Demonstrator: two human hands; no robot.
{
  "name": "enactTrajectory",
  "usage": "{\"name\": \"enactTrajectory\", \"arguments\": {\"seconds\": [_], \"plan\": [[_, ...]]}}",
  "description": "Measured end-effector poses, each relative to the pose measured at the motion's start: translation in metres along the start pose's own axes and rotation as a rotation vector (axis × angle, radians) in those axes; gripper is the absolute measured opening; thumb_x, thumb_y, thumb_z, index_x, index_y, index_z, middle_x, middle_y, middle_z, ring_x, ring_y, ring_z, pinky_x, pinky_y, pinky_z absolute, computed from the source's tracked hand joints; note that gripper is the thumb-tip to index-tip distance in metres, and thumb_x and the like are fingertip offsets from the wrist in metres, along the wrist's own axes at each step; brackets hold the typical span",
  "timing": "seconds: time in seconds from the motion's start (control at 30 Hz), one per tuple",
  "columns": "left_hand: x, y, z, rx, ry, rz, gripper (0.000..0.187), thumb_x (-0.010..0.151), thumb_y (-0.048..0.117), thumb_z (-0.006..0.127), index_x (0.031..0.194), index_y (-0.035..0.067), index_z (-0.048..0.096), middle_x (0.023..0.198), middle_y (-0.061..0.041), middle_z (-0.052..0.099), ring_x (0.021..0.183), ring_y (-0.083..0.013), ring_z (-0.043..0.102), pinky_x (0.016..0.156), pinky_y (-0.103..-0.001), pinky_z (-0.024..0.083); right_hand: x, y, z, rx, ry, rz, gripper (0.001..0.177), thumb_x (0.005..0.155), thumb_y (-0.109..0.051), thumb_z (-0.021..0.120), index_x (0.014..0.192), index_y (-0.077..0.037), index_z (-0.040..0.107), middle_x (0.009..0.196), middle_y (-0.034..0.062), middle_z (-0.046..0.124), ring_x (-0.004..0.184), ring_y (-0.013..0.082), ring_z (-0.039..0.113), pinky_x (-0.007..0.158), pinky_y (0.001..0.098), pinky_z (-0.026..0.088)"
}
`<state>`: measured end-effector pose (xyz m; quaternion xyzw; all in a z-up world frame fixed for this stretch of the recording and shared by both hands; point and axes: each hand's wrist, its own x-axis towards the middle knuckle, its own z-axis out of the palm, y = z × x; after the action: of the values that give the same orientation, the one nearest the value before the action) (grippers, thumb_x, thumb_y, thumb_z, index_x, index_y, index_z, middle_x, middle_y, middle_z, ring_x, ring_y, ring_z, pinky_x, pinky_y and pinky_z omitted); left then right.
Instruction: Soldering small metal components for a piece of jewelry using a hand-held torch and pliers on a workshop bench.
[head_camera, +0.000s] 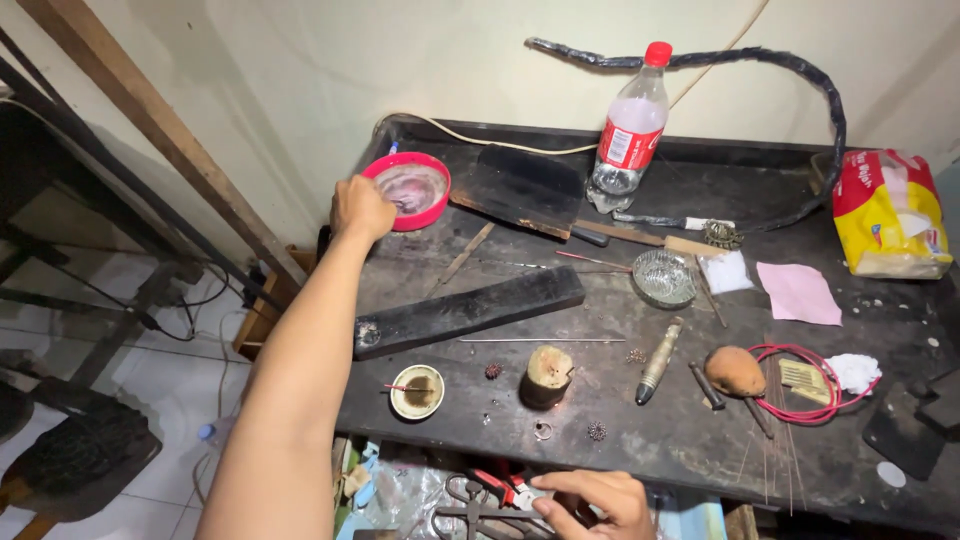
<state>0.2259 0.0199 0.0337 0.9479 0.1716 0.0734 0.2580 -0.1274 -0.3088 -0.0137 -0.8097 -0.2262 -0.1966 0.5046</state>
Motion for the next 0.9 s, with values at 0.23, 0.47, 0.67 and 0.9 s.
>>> {"name": "enactTrajectory", "arguments": {"seconds": [0.23, 0.47, 0.67, 0.9], "plan": [[0.048, -0.033, 0.045, -0.013, 0.050, 0.046, 0.035, 0.077, 0.018, 0.060, 0.101, 0.001, 0.080, 0.107, -0.020, 0.076, 0.110, -0.0426, 0.067, 0.100, -0.039, 0.053, 0.002, 0.005, 0.002, 0.095, -0.064, -0.046, 0.014, 0.082, -0.024, 0.084, 0.091, -0.015, 0.082, 0.073, -0.0001, 0.083, 0.048, 0.0067, 0.063, 0.047, 0.0201, 0.050], [0.004, 0.002, 0.009, -0.048, 0.008, -0.123, 0.045, 0.085, 0.019, 0.067, 0.127, 0.003, 0.064, 0.131, -0.023, 0.057, 0.112, -0.0475, 0.063, 0.089, -0.053, 0.058, 0.007, -0.003, 0.000, 0.096, -0.052, -0.030, 0.013, 0.082, -0.021, 0.083, 0.090, -0.012, 0.081, 0.076, 0.0015, 0.084, 0.049, 0.0059, 0.064, 0.047, 0.0202, 0.050], [0.017, -0.008, 0.013, -0.084, 0.106, 0.051, 0.024, 0.082, 0.011, 0.056, 0.095, 0.002, 0.075, 0.106, -0.026, 0.068, 0.100, -0.0433, 0.063, 0.084, -0.047, 0.055, 0.004, -0.004, 0.001, 0.089, -0.048, -0.037, 0.013, 0.081, -0.021, 0.083, 0.090, -0.012, 0.082, 0.079, 0.0012, 0.085, 0.049, 0.0048, 0.065, 0.047, 0.0193, 0.051], [-0.014, 0.024, -0.034, -0.002, 0.143, 0.077, 0.031, 0.085, 0.011, 0.054, 0.107, 0.001, 0.073, 0.111, -0.031, 0.065, 0.099, -0.0546, 0.065, 0.087, -0.056, 0.056, 0.002, -0.006, 0.003, 0.044, -0.023, -0.072, 0.012, 0.080, -0.020, 0.084, 0.090, -0.014, 0.082, 0.080, -0.0012, 0.085, 0.054, 0.0040, 0.072, 0.053, 0.0181, 0.055]]}}
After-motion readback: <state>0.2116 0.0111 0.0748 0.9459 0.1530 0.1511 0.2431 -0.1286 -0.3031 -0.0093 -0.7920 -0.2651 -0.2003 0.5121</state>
